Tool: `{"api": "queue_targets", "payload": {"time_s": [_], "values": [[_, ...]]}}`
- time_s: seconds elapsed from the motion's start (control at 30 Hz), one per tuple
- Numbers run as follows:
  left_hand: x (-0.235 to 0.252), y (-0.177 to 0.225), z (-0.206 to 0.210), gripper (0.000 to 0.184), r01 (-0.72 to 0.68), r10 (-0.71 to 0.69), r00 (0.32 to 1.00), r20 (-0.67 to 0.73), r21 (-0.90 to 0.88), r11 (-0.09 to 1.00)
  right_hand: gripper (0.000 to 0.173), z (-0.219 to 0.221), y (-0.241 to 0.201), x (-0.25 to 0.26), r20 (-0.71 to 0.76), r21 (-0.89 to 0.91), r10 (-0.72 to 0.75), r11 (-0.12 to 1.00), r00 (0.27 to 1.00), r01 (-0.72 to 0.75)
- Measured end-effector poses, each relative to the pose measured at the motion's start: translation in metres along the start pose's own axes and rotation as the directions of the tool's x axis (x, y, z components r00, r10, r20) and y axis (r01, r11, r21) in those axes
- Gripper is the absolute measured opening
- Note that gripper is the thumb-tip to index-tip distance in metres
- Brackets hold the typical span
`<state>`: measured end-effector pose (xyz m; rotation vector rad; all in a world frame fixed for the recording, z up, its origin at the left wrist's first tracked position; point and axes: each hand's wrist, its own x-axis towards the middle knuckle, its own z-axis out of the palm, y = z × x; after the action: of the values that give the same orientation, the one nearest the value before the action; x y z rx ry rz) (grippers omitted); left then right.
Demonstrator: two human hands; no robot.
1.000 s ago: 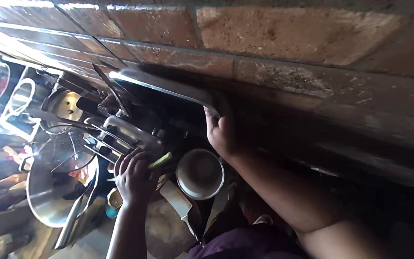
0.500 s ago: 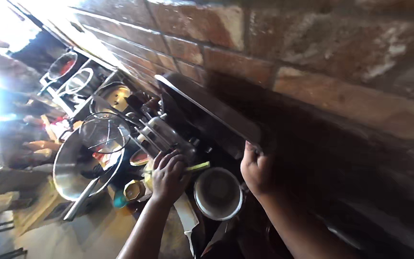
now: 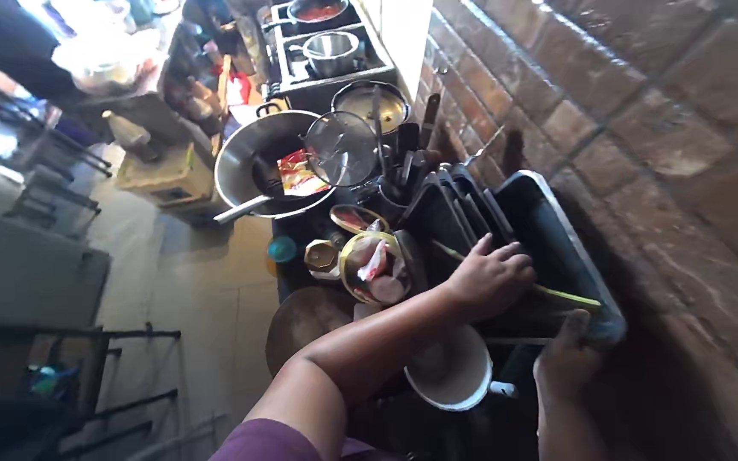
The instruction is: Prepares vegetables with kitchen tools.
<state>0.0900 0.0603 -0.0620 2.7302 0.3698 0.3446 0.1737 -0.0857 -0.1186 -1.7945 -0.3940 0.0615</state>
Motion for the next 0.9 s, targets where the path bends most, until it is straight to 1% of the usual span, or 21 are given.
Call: {"api": "queue_targets", "payload": {"time_s": [0.03, 0.07, 0.13, 0.17, 0.2, 0.23, 0.27, 0.3, 0.33, 0.37, 0.4, 0.43, 0.47, 0.5, 0.53, 0.6, 0.67, 0.73, 0.8, 0.83, 0.9], "values": [[0.000, 0.002, -0.003, 0.030, -0.005, 0.005, 1.000, 0.008, -0.036, 0.999, 0.066, -0.003, -0.002, -0.001, 0.031, -0.004, 0.039, 0.999, 0.999, -0.039], [-0.005, 0.004, -0.005, 0.033, -0.028, 0.026, 0.999, -0.034, -0.052, 0.998, 0.068, -0.007, -0.003, -0.002, 0.065, -0.028, 0.072, 0.997, 0.995, -0.070], [-0.023, 0.015, -0.013, 0.028, -0.122, 0.114, 0.972, -0.203, -0.028, 0.992, 0.066, -0.014, -0.006, -0.008, 0.125, -0.078, 0.081, 0.994, 0.989, -0.072], [-0.037, 0.025, -0.018, 0.022, -0.184, 0.177, 0.937, -0.301, 0.008, 0.983, 0.063, -0.020, -0.007, -0.013, 0.148, -0.124, 0.054, 0.992, 0.988, -0.035], [-0.055, 0.038, -0.024, 0.019, -0.234, 0.228, 0.900, -0.370, 0.030, 0.972, 0.063, -0.026, -0.005, -0.020, 0.156, -0.191, 0.043, 0.981, 0.987, -0.012], [-0.076, 0.051, -0.028, 0.017, -0.268, 0.260, 0.882, -0.394, 0.034, 0.963, 0.068, -0.034, -0.004, -0.029, 0.147, -0.250, 0.032, 0.968, 0.989, 0.006], [-0.098, 0.063, -0.029, 0.013, -0.295, 0.276, 0.877, -0.393, 0.013, 0.955, 0.077, -0.043, -0.001, -0.037, 0.149, -0.247, -0.019, 0.967, 0.989, 0.056], [-0.121, 0.071, -0.026, 0.010, -0.312, 0.276, 0.886, -0.373, -0.039, 0.949, 0.084, -0.052, 0.008, -0.042, 0.143, -0.218, -0.096, 0.968, 0.985, 0.126], [-0.146, 0.076, -0.020, 0.009, -0.297, 0.250, 0.914, -0.321, -0.105, 0.949, 0.082, -0.060, 0.012, -0.049, 0.145, -0.182, -0.194, 0.959, 0.970, 0.219], [-0.172, 0.078, -0.013, 0.009, -0.245, 0.201, 0.950, -0.238, -0.169, 0.955, 0.078, -0.068, 0.013, -0.059, 0.174, -0.145, -0.256, 0.948, 0.951, 0.282], [-0.199, 0.077, -0.007, 0.011, -0.162, 0.136, 0.982, -0.131, -0.217, 0.963, 0.073, -0.078, 0.014, -0.071, 0.219, -0.122, -0.296, 0.937, 0.930, 0.327], [-0.227, 0.076, -0.005, 0.013, -0.054, 0.054, 0.999, -0.009, -0.242, 0.969, 0.068, -0.087, 0.016, -0.084, 0.268, -0.118, -0.325, 0.923, 0.907, 0.365], [-0.255, 0.075, -0.004, 0.015, 0.064, -0.039, 0.994, 0.102, -0.252, 0.966, 0.063, -0.097, 0.017, -0.097, 0.317, -0.125, -0.351, 0.905, 0.881, 0.406], [-0.284, 0.078, -0.003, 0.016, 0.171, -0.131, 0.976, 0.176, -0.239, 0.956, 0.058, -0.108, 0.018, -0.110, 0.367, -0.145, -0.380, 0.878, 0.849, 0.455], [-0.313, 0.083, -0.002, 0.017, 0.259, -0.217, 0.954, 0.208, -0.206, 0.944, 0.051, -0.120, 0.018, -0.122, 0.415, -0.176, -0.400, 0.846, 0.817, 0.503], [-0.368, 0.101, -0.002, 0.022, 0.433, -0.392, 0.890, 0.234, -0.163, 0.886, 0.040, -0.139, 0.018, -0.144, 0.479, -0.200, -0.440, 0.788, 0.760, 0.582], [-0.419, 0.124, -0.007, 0.029, 0.607, -0.562, 0.783, 0.266, -0.134, 0.783, 0.033, -0.148, 0.024, -0.167, 0.509, -0.137, -0.478, 0.776, 0.716, 0.616], [-0.463, 0.147, -0.011, 0.034, 0.742, -0.694, 0.658, 0.294, -0.096, 0.663, 0.030, -0.151, 0.027, -0.191, 0.550, -0.065, -0.491, 0.782, 0.676, 0.620], [-0.504, 0.170, -0.010, 0.036, 0.817, -0.777, 0.566, 0.275, -0.061, 0.574, 0.028, -0.152, 0.029, -0.213, 0.628, -0.012, -0.472, 0.789, 0.619, 0.614], [-0.522, 0.181, -0.010, 0.036, 0.840, -0.809, 0.534, 0.245, -0.052, 0.539, 0.026, -0.147, 0.030, -0.222, 0.669, 0.019, -0.470, 0.785, 0.576, 0.619], [-0.556, 0.203, -0.010, 0.036, 0.875, -0.861, 0.483, 0.160, -0.053, 0.481, 0.026, -0.135, 0.029, -0.242, 0.783, 0.055, -0.418, 0.784, 0.461, 0.618]]}}
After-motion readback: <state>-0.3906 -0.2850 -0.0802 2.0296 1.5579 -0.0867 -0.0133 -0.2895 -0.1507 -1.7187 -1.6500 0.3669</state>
